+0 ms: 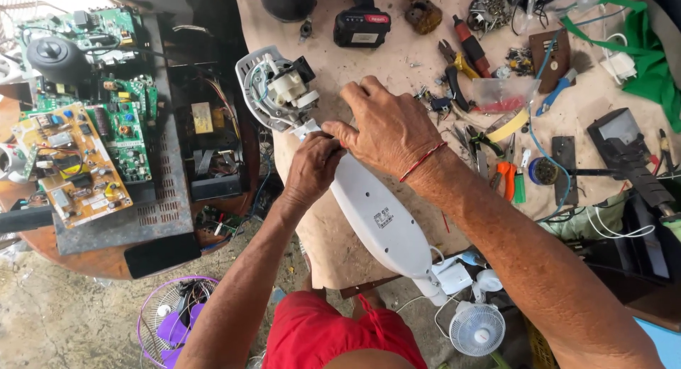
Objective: Disassembling a plastic electric fan body by removing screws and prying apart housing components on a repair bench.
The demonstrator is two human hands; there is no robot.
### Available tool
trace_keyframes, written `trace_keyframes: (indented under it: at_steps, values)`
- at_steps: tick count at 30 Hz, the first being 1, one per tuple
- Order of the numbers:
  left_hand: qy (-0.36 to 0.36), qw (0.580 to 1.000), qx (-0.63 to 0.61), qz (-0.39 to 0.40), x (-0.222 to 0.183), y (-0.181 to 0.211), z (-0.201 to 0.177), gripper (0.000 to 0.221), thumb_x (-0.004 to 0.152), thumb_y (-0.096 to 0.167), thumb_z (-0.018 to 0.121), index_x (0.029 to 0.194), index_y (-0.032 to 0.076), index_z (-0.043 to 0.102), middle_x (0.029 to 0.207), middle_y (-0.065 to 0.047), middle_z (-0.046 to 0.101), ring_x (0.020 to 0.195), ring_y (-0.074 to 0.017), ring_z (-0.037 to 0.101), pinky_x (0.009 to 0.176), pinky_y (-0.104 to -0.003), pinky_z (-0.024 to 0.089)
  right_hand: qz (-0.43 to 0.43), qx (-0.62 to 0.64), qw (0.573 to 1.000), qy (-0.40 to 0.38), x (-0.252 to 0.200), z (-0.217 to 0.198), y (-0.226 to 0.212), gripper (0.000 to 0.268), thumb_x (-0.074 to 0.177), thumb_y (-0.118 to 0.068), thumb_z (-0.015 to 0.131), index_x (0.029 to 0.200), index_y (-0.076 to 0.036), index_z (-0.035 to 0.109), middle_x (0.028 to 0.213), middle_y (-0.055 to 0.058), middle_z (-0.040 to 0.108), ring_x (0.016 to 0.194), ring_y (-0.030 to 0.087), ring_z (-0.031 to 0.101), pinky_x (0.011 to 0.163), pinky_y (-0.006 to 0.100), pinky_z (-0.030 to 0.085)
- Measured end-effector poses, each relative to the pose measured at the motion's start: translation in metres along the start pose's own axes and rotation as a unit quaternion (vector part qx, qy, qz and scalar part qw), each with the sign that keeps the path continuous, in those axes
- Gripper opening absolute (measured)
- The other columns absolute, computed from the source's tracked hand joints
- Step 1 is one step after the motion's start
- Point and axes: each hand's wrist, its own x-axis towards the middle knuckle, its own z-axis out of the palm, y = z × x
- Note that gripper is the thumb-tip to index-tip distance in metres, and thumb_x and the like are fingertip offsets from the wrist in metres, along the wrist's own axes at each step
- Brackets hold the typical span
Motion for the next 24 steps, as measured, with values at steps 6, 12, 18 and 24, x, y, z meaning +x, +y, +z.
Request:
trace_keyframes:
  at_steps: [6,12,18,24]
  values:
    - [0.009,0.999,0.022,0.03,0.01,0.041,-0.014,0.055,0.086,0.034,0.085,0.116,0.0,0.054,0.095,-0.018,0.054,0.096,-0.0415,0.059,0.082,-0.05,0.052,-0.026,0.001,0.999,0.034,-0.003,0.003,0.007,0.042,0.101,-0.052,0.064,0.112,-0.013,0.056,0.113,0.014,0.06,0.082,0.054,0.073,0.071,0.06,0.062]
    - [0.015,0.998,0.052,-0.024,-0.009,-0.007,0.01,0.033,0.079,0.013,0.087,0.092,0.006,0.058,0.091,-0.01,0.059,0.095,-0.0347,0.064,0.08,-0.044,0.056,-0.072,0.067,0.991,0.09,-0.012,0.003,0.014,0.042,0.098,-0.045,0.071,0.118,-0.011,0.059,0.113,0.014,0.059,0.083,0.047,0.074,0.07,0.056,0.064]
    - [-0.018,0.998,0.045,0.044,-0.002,0.026,-0.007,0.041,0.085,0.007,0.082,0.119,0.002,0.06,0.115,-0.016,0.06,0.117,-0.0411,0.062,0.098,-0.05,0.054,-0.118,0.113,0.978,0.127,-0.008,0.038,0.048,0.041,0.099,-0.031,0.075,0.124,-0.002,0.059,0.111,0.019,0.062,0.089,0.042,0.074,0.07,0.049,0.065]
    - [0.028,0.997,0.065,0.007,-0.009,-0.002,0.012,0.022,0.089,0.017,0.082,0.096,0.007,0.064,0.092,-0.009,0.063,0.107,-0.0339,0.068,0.09,-0.044,0.058,-0.099,0.23,0.946,0.205,-0.028,0.043,0.056,0.056,0.091,-0.017,0.084,0.136,-0.004,0.054,0.124,0.019,0.056,0.099,0.034,0.073,0.081,0.044,0.064]
